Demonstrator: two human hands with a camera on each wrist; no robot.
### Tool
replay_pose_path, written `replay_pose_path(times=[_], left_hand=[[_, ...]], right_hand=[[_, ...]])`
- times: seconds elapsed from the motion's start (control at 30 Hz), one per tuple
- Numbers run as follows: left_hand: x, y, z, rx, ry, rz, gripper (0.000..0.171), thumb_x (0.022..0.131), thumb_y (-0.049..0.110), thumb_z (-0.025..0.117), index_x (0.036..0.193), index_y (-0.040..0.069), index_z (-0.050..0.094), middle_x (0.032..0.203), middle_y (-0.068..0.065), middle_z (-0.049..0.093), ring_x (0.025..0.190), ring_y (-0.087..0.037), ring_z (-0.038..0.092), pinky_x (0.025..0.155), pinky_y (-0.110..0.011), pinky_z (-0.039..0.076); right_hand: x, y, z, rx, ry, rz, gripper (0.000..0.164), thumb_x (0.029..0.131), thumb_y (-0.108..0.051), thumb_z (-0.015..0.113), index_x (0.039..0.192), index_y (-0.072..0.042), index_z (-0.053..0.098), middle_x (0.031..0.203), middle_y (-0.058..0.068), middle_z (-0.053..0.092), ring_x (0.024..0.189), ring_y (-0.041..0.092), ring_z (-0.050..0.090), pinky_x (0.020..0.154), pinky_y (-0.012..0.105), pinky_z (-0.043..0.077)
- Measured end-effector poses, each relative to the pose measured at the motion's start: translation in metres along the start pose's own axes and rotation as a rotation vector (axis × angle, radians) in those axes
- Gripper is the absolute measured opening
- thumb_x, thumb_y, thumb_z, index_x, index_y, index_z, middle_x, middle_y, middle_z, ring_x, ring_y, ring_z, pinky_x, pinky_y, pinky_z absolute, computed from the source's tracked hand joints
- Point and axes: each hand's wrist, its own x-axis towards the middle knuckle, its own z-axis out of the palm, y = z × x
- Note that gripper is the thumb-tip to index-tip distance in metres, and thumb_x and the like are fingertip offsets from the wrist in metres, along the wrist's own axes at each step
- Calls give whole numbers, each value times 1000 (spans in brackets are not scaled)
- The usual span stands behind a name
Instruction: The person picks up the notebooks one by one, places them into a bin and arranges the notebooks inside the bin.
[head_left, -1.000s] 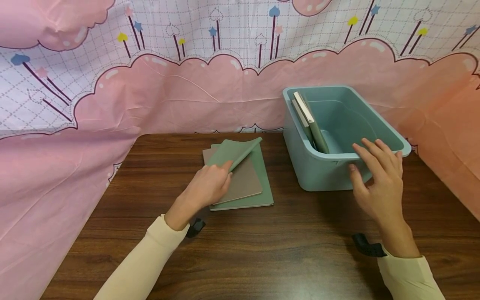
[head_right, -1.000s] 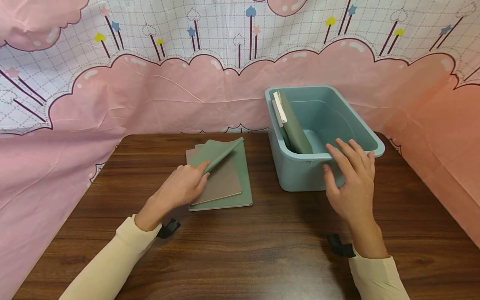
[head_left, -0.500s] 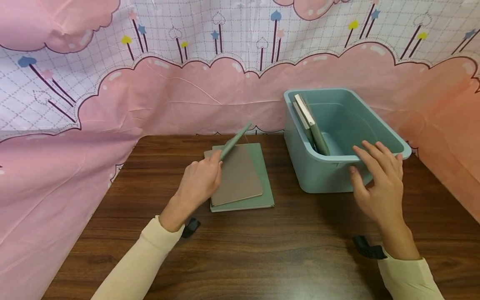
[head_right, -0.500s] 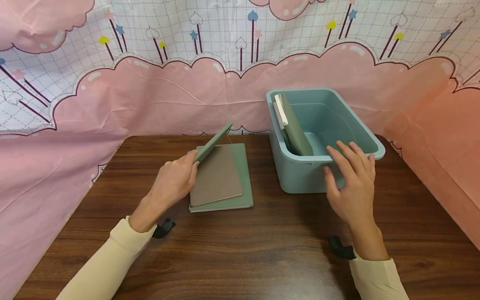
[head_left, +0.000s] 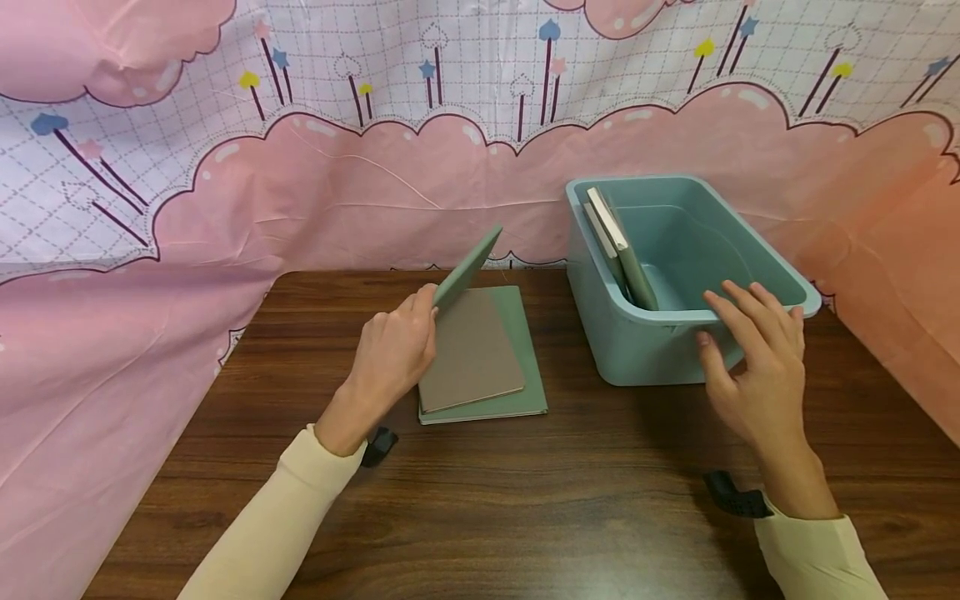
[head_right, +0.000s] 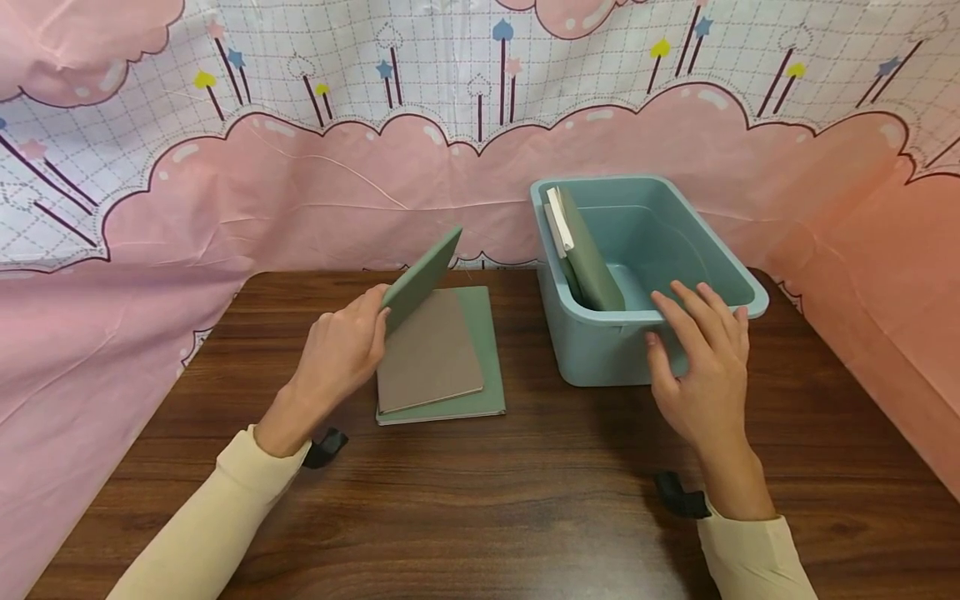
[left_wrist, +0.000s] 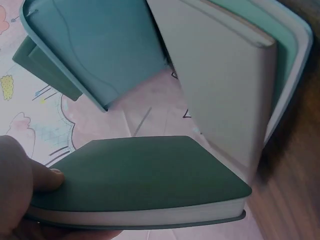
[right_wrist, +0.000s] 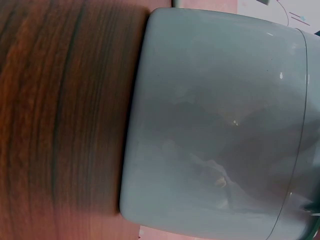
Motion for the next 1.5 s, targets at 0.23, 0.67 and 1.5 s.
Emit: replay_pose_path(times=[0.23, 0.67, 1.5], left_hand=[[8, 2, -10, -37, 62, -7, 21, 106, 1, 55, 124, -8, 59, 85, -17, 69, 50, -27, 63, 43, -42, 52], [29, 11, -27, -80, 169, 26, 20, 105, 3, 54, 123, -5, 59, 77, -14, 64, 48, -25, 55, 42, -41, 49], [54, 19, -41, -91, 215, 65, 21, 107, 4, 52, 124, -4, 61, 80, -13, 65, 51, -25, 56, 45, -43, 52]], right_hand=[[-1, 0, 0, -2, -6, 1, 44, 89, -11, 71, 133, -6, 74, 145, 20, 66, 149, 37, 49, 129, 71, 12], [1, -2, -2, 2, 0, -3, 43, 90, -11, 70, 132, -5, 74, 143, 22, 67, 148, 40, 50, 128, 72, 12], [2, -2, -1, 1, -13, -3, 44, 89, -11, 70, 133, -6, 74, 143, 22, 67, 149, 40, 49, 127, 74, 12]])
